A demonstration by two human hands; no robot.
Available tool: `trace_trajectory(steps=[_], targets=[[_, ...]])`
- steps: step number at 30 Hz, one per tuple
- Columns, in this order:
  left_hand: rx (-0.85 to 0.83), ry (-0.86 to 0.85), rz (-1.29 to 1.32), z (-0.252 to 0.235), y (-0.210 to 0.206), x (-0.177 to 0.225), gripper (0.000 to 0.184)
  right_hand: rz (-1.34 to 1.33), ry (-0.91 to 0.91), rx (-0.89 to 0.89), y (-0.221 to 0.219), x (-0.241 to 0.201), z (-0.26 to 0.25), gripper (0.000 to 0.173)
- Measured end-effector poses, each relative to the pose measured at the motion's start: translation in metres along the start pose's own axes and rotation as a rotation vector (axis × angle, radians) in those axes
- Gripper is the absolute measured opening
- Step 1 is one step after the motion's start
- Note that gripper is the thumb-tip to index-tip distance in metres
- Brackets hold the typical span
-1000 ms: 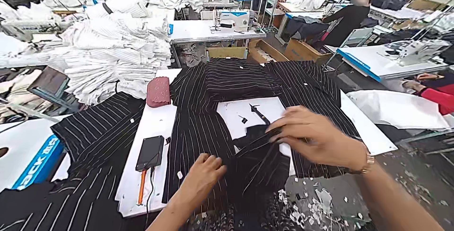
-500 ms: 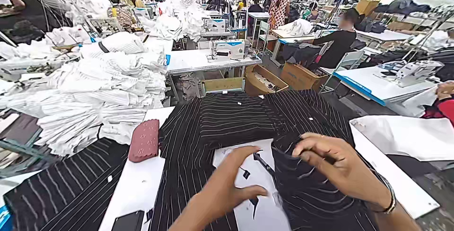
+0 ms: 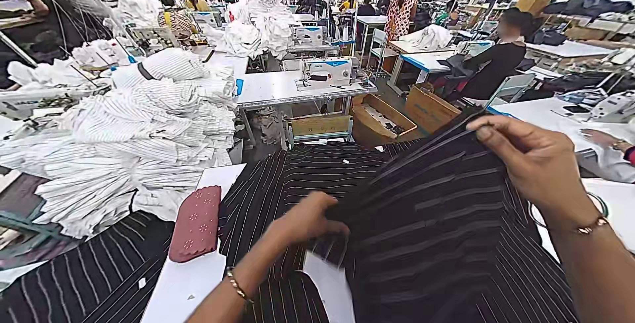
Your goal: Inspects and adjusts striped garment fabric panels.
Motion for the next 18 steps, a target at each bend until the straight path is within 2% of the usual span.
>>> trace_trajectory(steps=[2, 4, 5, 7, 9, 11, 13, 15, 16, 18], targets=[[0.376, -0.065, -0.247, 0.016, 0.06, 0.008, 0.027, -0.006, -0.026, 0.115, 0.014, 0.008, -0.013, 0.018], [0.735, -0.218, -0.455, 0.043, 0.108, 0.029, 0.016, -0.091, -0.017, 0.207, 0.028, 0.01, -0.016, 0.016], [0.844, -0.283, -0.537, 0.055, 0.123, 0.042, 0.016, -0.129, -0.007, 0.236, 0.032, 0.013, -0.015, 0.016], [0.941, -0.325, -0.655, 0.072, 0.133, 0.059, 0.021, -0.135, -0.044, 0.251, 0.032, 0.03, -0.004, 0.016], [0.96, -0.308, -0.728, 0.082, 0.121, 0.048, 0.023, -0.056, -0.165, 0.228, 0.015, 0.061, 0.022, 0.018], [0.923, -0.223, -0.727, 0.087, 0.092, 0.009, 0.029, -0.013, -0.256, 0.128, -0.02, 0.107, 0.059, 0.023], [0.804, -0.016, -0.645, 0.095, 0.046, -0.049, 0.034, 0.016, -0.388, -0.025, -0.071, 0.163, 0.114, 0.025], [0.557, 0.26, -0.526, 0.107, -0.02, -0.102, 0.031, 0.151, -0.549, -0.224, -0.117, 0.201, 0.18, 0.026], [0.457, 0.344, -0.486, 0.115, -0.054, -0.116, 0.033, 0.205, -0.583, -0.252, -0.131, 0.204, 0.21, 0.026], [0.424, 0.338, -0.475, 0.135, -0.117, -0.118, 0.039, 0.237, -0.545, -0.203, -0.149, 0.183, 0.259, 0.028]])
Point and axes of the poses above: each hand's wrist, its own z-axis away from the middle knuckle, its own y-axis out of the back of the hand, x = y × z, the point moved 8 cm from there along -z, towards the middle knuckle, and after that the axes turned 7 degrees about -y, right-handed, at the moved point
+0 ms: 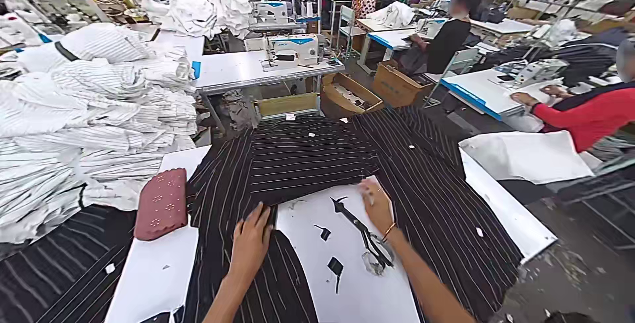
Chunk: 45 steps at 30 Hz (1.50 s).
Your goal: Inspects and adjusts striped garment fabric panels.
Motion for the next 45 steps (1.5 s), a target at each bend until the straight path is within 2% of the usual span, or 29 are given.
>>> trace_trajectory(steps=[1, 3, 5, 8, 13, 16, 19, 21, 22, 24, 27, 29, 31, 34, 37, 39, 42, 44, 45], targets=[[0.023, -0.038, 0.004, 0.023, -0.017, 0.012, 0.042, -0.021, 0.031, -0.021, -0.013, -0.005, 0.026, 0.027], [0.02, -0.111, 0.018, 0.064, -0.045, 0.04, 0.048, -0.04, 0.082, -0.208, -0.046, -0.015, 0.072, 0.033], [-0.064, -0.149, 0.043, 0.093, -0.07, 0.069, 0.057, 0.053, 0.125, -0.364, -0.072, -0.022, 0.108, 0.042], [-0.204, -0.167, 0.054, 0.119, -0.101, 0.111, 0.068, 0.153, 0.153, -0.428, -0.079, -0.031, 0.149, 0.042], [-0.235, -0.357, 0.059, 0.152, -0.126, 0.178, 0.074, 0.057, 0.184, -0.342, -0.051, -0.015, 0.227, 0.042], [-0.388, -0.495, 0.239, 0.182, -0.126, 0.216, 0.063, -0.016, 0.015, -0.188, 0.004, 0.012, 0.26, 0.029], [-0.725, -0.508, 0.627, 0.209, -0.12, 0.251, 0.04, 0.091, -0.261, -0.02, 0.075, 0.058, 0.263, 0.037], [-0.973, -0.417, 0.765, 0.22, -0.114, 0.267, 0.038, 0.184, -0.433, 0.146, 0.123, 0.091, 0.251, 0.038], [-1.013, -0.392, 0.814, 0.223, -0.113, 0.271, 0.038, 0.208, -0.498, 0.204, 0.144, 0.107, 0.242, 0.035], [-0.996, -0.376, 0.829, 0.224, -0.11, 0.272, 0.037, 0.242, -0.585, 0.221, 0.169, 0.141, 0.223, 0.039], [-0.939, -0.348, 0.798, 0.22, -0.104, 0.266, 0.036, 0.275, -0.725, 0.072, 0.173, 0.18, 0.209, 0.06], [-0.903, -0.314, 0.792, 0.215, -0.1, 0.26, 0.035, 0.256, -0.769, 0.042, 0.176, 0.188, 0.204, 0.056], [-0.848, -0.274, 0.809, 0.213, -0.097, 0.252, 0.033, 0.222, -0.775, 0.001, 0.178, 0.192, 0.202, 0.044], [-0.817, -0.221, 0.826, 0.212, -0.093, 0.246, 0.03, 0.209, -0.701, 0.031, 0.185, 0.176, 0.203, 0.035], [-0.783, -0.17, 0.896, 0.208, -0.095, 0.248, 0.027, 0.169, -0.577, 0.1, 0.178, 0.132, 0.213, 0.032], [-0.718, -0.106, 0.985, 0.2, -0.097, 0.254, 0.03, 0.092, -0.442, 0.108, 0.154, 0.087, 0.229, 0.027], [-0.625, 0.098, 1.078, 0.173, -0.098, 0.256, 0.049, -0.063, -0.277, 0.06, 0.098, 0.019, 0.27, 0.021], [-0.552, 0.237, 1.087, 0.147, -0.104, 0.244, 0.056, -0.156, -0.131, -0.044, 0.061, -0.023, 0.303, 0.018], [-0.502, 0.272, 1.057, 0.134, -0.105, 0.235, 0.052, -0.183, -0.05, -0.146, 0.046, -0.041, 0.318, 0.018]])
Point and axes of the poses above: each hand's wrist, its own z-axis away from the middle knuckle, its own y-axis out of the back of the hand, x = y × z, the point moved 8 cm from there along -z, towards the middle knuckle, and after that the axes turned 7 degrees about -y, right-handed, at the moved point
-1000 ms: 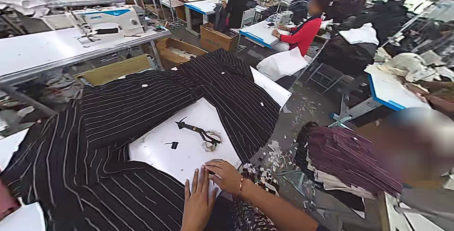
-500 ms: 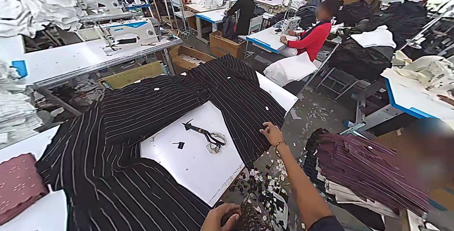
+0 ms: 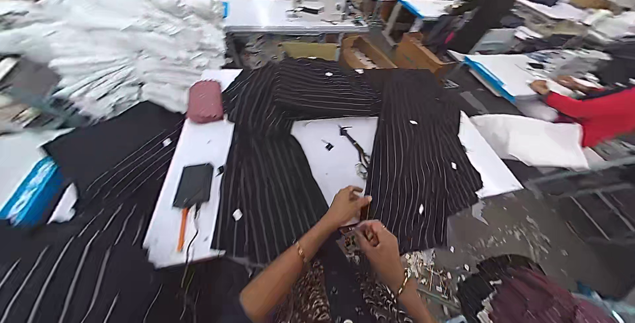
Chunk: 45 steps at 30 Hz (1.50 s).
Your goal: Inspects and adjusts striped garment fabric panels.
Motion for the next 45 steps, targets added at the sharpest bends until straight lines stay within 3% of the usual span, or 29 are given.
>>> trace_trajectory(steps=[2, 5, 8, 10, 12, 14, 18, 21, 24, 27, 29, 32, 39, 45], targets=[[0.116, -0.023, -0.038, -0.01, 0.022, 0.008, 0.04, 0.0, 0.156, -0.212, -0.022, -0.024, 0.015, 0.021], [0.223, -0.207, -0.015, 0.004, 0.03, 0.038, 0.031, 0.029, 0.376, -0.094, 0.01, -0.057, -0.008, 0.022], [0.1, -0.542, 0.076, 0.042, 0.003, 0.067, 0.023, 0.102, 0.468, -0.091, 0.042, -0.085, -0.046, 0.048], [-0.029, -0.615, 0.101, 0.07, -0.012, 0.075, 0.018, 0.241, 0.478, -0.196, 0.04, -0.091, -0.058, 0.059], [-0.109, -0.521, 0.085, 0.086, -0.009, 0.063, 0.017, 0.344, 0.419, -0.333, 0.025, -0.086, -0.057, 0.052], [-0.071, -0.39, 0.089, 0.095, 0.016, 0.037, 0.021, 0.371, 0.306, -0.487, 0.009, -0.071, -0.047, 0.047], [0.333, -0.015, 0.033, 0.099, 0.095, -0.025, 0.029, 0.475, 0.131, -0.806, -0.012, -0.041, -0.017, 0.034], [0.52, 0.164, -0.166, 0.085, 0.133, -0.039, 0.045, 0.385, 0.066, -0.933, -0.025, -0.032, 0.008, 0.031], [0.595, 0.259, -0.245, 0.054, 0.145, -0.035, 0.072, 0.225, -0.016, -0.846, -0.024, -0.035, 0.012, 0.026], [0.589, 0.316, -0.302, 0.022, 0.148, -0.025, 0.086, 0.101, -0.079, -0.555, -0.01, -0.028, -0.003, 0.025], [0.557, 0.344, -0.337, 0.004, 0.149, -0.022, 0.077, 0.072, -0.096, -0.415, -0.001, -0.026, -0.014, 0.024], [0.529, 0.301, -0.314, -0.002, 0.148, -0.017, 0.068, 0.158, -0.118, -0.424, 0.008, -0.025, -0.027, 0.026], [0.379, 0.057, -0.318, 0.06, 0.119, 0.039, 0.05, 0.125, -0.067, -0.417, 0.015, -0.029, -0.069, 0.024], [0.576, -0.045, -0.323, 0.109, 0.149, 0.062, 0.034, 0.052, -0.011, -0.576, -0.014, -0.054, -0.099, 0.018]])
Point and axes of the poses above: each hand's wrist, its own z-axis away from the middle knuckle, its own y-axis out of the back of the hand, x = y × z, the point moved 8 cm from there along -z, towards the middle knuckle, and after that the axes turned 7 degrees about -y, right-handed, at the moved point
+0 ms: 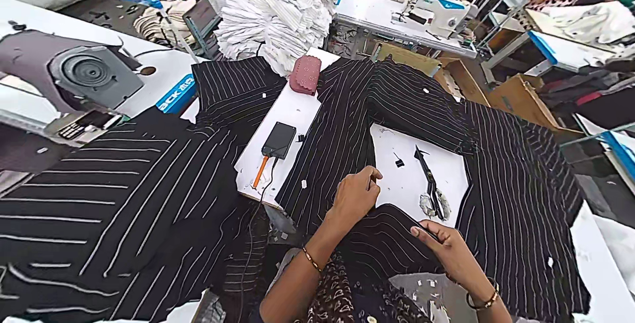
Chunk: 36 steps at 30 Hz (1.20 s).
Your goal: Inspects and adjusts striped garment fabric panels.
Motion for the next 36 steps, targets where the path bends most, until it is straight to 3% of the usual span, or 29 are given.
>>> trace_trajectory(steps=[5, 10, 14, 18, 20, 23, 26, 28, 30, 33, 36], targets=[[0.545, -0.14, -0.047, 0.027, 0.094, -0.012, 0.03, -0.202, 0.083, -0.191, 0.002, -0.022, -0.015, 0.005], [1.016, -0.114, -0.227, 0.08, 0.197, -0.042, 0.026, -0.292, 0.137, -0.502, 0.003, -0.042, -0.02, 0.015], [1.142, 0.061, -0.406, 0.118, 0.254, -0.074, 0.032, -0.106, 0.228, -0.592, 0.055, -0.044, -0.036, 0.02], [1.181, 0.308, -0.451, 0.122, 0.302, -0.115, 0.062, -0.048, 0.258, -0.6, 0.114, -0.049, -0.068, 0.025], [1.119, 0.4, -0.528, 0.097, 0.313, -0.127, 0.059, 0.029, 0.182, -0.471, 0.125, -0.033, -0.099, 0.027], [0.849, 0.276, -0.576, 0.012, 0.291, -0.134, 0.05, 0.167, -0.044, -0.284, 0.108, 0.012, -0.153, 0.032], [0.523, 0.155, -0.558, -0.101, 0.217, -0.123, 0.042, 0.151, -0.134, -0.356, 0.091, 0.053, -0.177, 0.033], [0.289, 0.204, -0.511, -0.162, 0.161, -0.13, 0.05, 0.147, -0.16, -0.445, 0.095, 0.074, -0.178, 0.027], [0.092, 0.275, -0.47, -0.205, 0.116, -0.134, 0.06, 0.143, -0.175, -0.389, 0.104, 0.09, -0.177, 0.026], [-0.022, 0.292, -0.404, -0.254, 0.071, -0.127, 0.054, -0.082, -0.148, -0.03, 0.119, 0.098, -0.167, 0.02], [-0.012, 0.272, -0.327, -0.284, 0.063, -0.104, 0.037, -0.612, -0.173, 0.365, 0.117, 0.093, -0.14, 0.017]])
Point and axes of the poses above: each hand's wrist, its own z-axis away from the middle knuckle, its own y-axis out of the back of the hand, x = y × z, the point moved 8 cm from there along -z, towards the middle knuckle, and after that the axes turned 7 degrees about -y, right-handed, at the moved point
